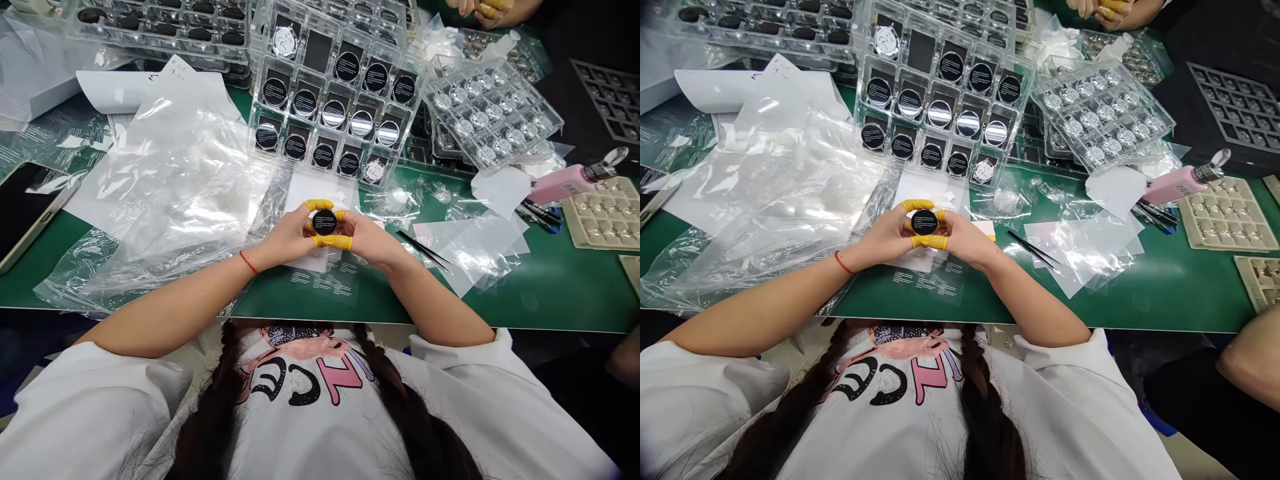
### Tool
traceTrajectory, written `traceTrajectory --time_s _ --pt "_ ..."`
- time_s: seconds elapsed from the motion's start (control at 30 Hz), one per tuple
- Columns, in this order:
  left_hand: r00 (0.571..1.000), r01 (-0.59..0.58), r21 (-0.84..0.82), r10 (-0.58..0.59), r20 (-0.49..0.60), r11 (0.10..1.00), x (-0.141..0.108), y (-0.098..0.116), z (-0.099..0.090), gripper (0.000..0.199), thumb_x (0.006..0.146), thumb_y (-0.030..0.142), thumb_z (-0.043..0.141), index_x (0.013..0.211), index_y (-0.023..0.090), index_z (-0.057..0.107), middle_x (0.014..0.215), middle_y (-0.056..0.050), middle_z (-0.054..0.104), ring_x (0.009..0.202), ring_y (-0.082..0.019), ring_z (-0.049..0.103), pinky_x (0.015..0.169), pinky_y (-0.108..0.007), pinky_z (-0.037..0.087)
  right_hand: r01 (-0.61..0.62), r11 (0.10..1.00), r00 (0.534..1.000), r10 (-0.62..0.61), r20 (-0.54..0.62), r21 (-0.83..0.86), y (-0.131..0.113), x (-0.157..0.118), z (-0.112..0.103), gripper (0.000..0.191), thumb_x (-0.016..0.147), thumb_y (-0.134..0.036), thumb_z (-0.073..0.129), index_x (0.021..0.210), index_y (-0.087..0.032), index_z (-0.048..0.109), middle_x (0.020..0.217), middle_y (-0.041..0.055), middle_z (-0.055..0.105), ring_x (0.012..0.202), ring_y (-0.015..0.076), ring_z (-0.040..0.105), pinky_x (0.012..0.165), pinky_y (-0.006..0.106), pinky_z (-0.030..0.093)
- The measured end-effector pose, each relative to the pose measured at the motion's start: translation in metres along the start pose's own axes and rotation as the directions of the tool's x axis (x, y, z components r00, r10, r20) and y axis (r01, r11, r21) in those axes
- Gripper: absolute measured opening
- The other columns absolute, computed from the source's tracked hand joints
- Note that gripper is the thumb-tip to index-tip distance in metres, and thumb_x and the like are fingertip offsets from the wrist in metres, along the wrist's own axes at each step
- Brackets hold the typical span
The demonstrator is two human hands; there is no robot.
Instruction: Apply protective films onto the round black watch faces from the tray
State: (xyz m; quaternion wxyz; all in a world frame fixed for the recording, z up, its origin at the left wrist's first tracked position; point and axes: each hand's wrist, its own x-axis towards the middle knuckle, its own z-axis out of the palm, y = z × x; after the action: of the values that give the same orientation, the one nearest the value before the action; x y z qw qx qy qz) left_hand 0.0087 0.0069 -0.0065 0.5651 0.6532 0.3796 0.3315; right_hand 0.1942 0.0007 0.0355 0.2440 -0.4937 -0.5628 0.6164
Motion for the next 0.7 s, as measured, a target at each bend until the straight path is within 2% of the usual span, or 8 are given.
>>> traceTrajectory --time_s 0.1,0.17,0.27,0.53,0.7 --pt "0.999 0.031 -0.080 -0.030 0.015 0.996 -0.0001 -0.0014 0.0000 0.064 0.076 0.025 0.075 0.134 0.025 0.047 0.087 0.000 0.073 0.078 -0.017 0.072 0.070 -0.029 0.057 -0.029 0.997 0.998 0.026 0.051 0.066 -0.0039 -0.0017 -0.0054 0.027 0.070 -0.027 0.077 0.094 -0.018 0.070 0.094 0.0016 0.071 0.086 0.0148 0.061 0.089 0.033 0.047" --pt "0.998 0.055 -0.095 -0.053 0.024 0.994 -0.0007 0.0001 0.0002 0.063 0.076 0.024 0.074 0.134 0.025 0.047 0.084 0.001 0.073 0.079 -0.017 0.073 0.072 -0.031 0.057 -0.051 0.994 0.998 0.047 0.043 0.096 -0.0051 -0.0012 -0.0078 0.017 0.071 -0.024 0.071 0.087 -0.017 0.072 0.086 0.0000 0.071 0.082 0.0132 0.059 0.087 0.032 0.045" --pt "0.997 0.068 -0.094 -0.066 0.029 0.993 -0.0013 0.0024 0.0003 0.063 0.076 0.023 0.075 0.133 0.024 0.048 0.081 0.001 0.072 0.078 -0.017 0.073 0.071 -0.031 0.057 -0.074 0.993 0.997 0.073 0.015 0.093 -0.0048 0.0005 -0.0103 0.012 0.069 -0.023 0.068 0.079 -0.018 0.073 0.080 -0.0006 0.070 0.080 0.0130 0.057 0.084 0.031 0.043" --pt "0.996 0.076 -0.042 -0.075 0.040 0.996 -0.0027 0.0037 0.0002 0.063 0.077 0.026 0.074 0.135 0.023 0.047 0.080 0.001 0.070 0.074 -0.017 0.071 0.067 -0.030 0.055 -0.110 0.985 0.994 0.108 0.026 0.136 0.0007 0.0026 -0.0101 0.017 0.065 -0.026 0.075 0.079 -0.017 0.072 0.077 -0.0007 0.070 0.079 0.0132 0.060 0.082 0.030 0.045" --pt "0.997 0.071 -0.054 -0.069 0.036 0.996 -0.0020 0.0063 0.0009 0.066 0.076 0.027 0.077 0.135 0.023 0.046 0.084 0.000 0.072 0.074 -0.016 0.070 0.065 -0.028 0.053 -0.076 0.992 0.997 0.074 0.020 0.102 -0.0008 -0.0004 -0.0062 0.034 0.064 -0.031 0.084 0.091 -0.016 0.070 0.087 0.0019 0.071 0.083 0.0149 0.060 0.084 0.033 0.046"
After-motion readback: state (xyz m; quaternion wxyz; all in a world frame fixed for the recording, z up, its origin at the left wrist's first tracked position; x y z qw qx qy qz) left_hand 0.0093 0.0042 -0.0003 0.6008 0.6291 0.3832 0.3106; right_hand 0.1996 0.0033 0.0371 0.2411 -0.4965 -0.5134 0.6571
